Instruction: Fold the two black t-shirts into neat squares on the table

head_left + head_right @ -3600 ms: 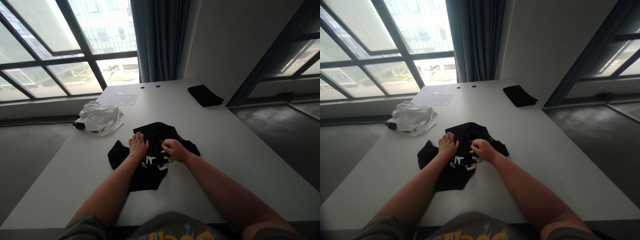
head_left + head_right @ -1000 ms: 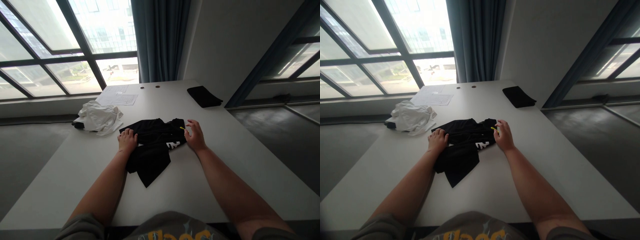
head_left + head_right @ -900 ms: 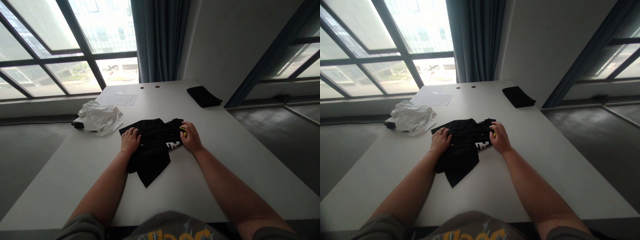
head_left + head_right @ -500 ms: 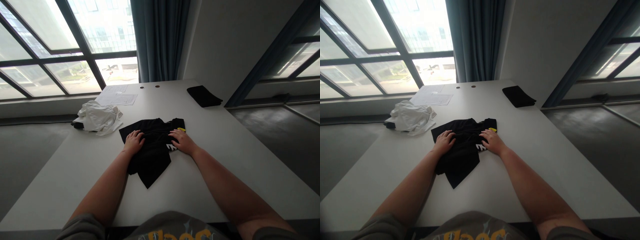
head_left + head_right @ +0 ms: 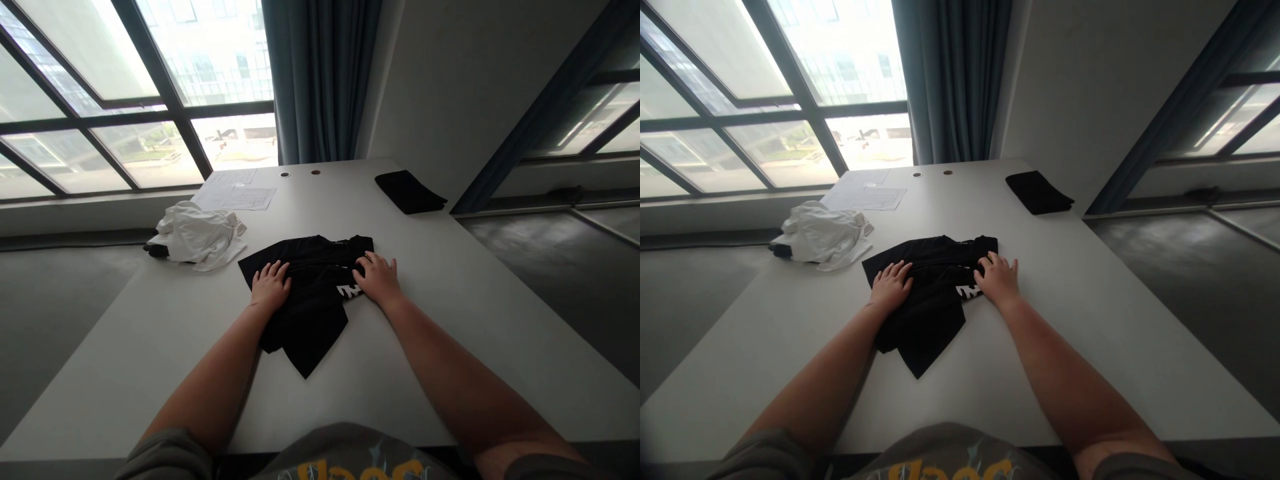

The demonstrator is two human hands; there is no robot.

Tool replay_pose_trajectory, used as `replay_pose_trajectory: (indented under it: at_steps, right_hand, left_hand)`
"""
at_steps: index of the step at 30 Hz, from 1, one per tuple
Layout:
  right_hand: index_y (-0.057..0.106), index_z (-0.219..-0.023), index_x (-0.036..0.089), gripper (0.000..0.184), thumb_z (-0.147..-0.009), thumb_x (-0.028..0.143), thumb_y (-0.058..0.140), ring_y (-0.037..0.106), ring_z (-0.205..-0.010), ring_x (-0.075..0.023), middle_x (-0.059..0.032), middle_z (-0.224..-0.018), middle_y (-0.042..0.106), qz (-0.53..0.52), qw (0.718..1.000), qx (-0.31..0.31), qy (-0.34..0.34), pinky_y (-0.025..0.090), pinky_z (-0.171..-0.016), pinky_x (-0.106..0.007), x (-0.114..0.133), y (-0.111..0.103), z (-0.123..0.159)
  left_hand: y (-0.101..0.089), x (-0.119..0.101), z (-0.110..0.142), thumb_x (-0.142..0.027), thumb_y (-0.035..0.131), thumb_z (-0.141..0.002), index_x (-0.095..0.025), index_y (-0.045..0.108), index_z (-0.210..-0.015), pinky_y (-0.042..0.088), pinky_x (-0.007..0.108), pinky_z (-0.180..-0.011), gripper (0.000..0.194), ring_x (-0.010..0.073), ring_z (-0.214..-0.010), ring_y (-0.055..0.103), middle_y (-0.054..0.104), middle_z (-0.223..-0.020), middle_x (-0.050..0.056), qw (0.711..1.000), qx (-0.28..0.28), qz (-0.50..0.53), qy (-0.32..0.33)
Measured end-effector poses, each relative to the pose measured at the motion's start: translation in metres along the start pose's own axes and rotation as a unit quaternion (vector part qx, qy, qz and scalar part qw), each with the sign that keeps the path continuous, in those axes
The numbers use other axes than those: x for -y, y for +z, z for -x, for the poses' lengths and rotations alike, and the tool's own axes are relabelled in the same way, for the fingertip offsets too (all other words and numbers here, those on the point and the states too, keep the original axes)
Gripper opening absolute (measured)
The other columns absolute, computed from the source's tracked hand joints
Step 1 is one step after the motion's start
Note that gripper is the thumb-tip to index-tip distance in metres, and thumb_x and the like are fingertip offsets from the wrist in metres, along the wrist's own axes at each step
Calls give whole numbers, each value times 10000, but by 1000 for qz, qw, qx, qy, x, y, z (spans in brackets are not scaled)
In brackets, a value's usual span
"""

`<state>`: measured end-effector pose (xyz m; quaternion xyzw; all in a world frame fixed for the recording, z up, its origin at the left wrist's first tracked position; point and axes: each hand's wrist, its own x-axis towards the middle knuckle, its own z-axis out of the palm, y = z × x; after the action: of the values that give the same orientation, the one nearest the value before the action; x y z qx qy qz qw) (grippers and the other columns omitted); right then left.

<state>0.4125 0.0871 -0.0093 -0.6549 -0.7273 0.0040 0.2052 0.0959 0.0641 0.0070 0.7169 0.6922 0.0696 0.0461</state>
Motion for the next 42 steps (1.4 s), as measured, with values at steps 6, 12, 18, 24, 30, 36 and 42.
replay_pose_trajectory:
  at_steps: [6, 12, 18, 24, 30, 36, 42]
  right_hand:
    - [695, -1130, 243, 245, -923, 336, 601, 579, -1224, -372, -136, -1285, 669, -5, 998, -18, 60, 324, -1116, -700, -19, 3, -6]
    - [696, -1124, 214, 259, -882, 243, 606, 619, -1153, -322, -134, -1237, 665, -75, 996, -30, -40, 442, -1089, -533, -22, 12, -9]
    - [672, -1181, 229, 351, -854, 152, 568, 621, -1202, -271, -106, -1258, 636, -176, 976, -38, -123, 502, -1088, -447, -21, 13, -8]
    - [702, -1149, 211, 333, -859, 145, 551, 621, -1240, -274, -122, -1307, 663, -204, 964, -82, -151, 495, -1126, -481, -15, 11, -9]
    - [716, -1111, 209, 324, -863, 118, 530, 623, -1242, -268, -116, -1280, 697, -209, 955, -157, -144, 482, -1145, -486, -9, 3, -9]
    - [690, -1176, 173, 352, -865, 161, 527, 621, -1207, -298, -163, -1232, 664, -195, 956, -201, -88, 509, -1101, -487, -11, 5, -8]
    - [645, -1340, 101, 510, -854, 232, 560, 597, -1207, -341, -210, -1264, 615, -135, 979, -150, 24, 487, -1109, -498, -21, 23, -14]
  left_hand:
    - [-4, -3, 0, -460, 443, -1030, -342, 464, -1562, 230, 544, -1268, 546, 291, -1556, 309, 398, -1677, 3, 1000, 8, -7, -12]
    - [-22, -14, 7, -501, 409, -1043, -280, 635, -1341, 438, 486, -1081, 435, 307, -1379, 516, 583, -1511, 83, 999, 3, -40, -26]
    - [-25, -20, 6, -530, 320, -1063, -177, 631, -1221, 483, 458, -911, 496, 325, -1012, 714, 756, -1028, 141, 994, -22, -67, -80]
    - [-22, -14, 5, -510, 403, -1040, -156, 598, -1297, 508, 428, -839, 479, 336, -997, 719, 756, -1031, 163, 994, -19, -64, -85]
    - [-11, -11, 7, -343, 488, -1013, -258, 630, -1357, 455, 416, -1054, 382, 271, -1310, 572, 606, -1458, 94, 992, -79, -41, 91]
    - [-3, -15, 5, -403, 458, -1026, -189, 589, -1449, 416, 463, -1129, 492, 302, -1416, 501, 544, -1554, 141, 997, -57, -46, -2]
    - [-5, -16, 5, -477, 394, -1044, -121, 538, -1504, 354, 491, -1191, 599, 335, -1480, 442, 472, -1607, 191, 997, -34, -51, -37]
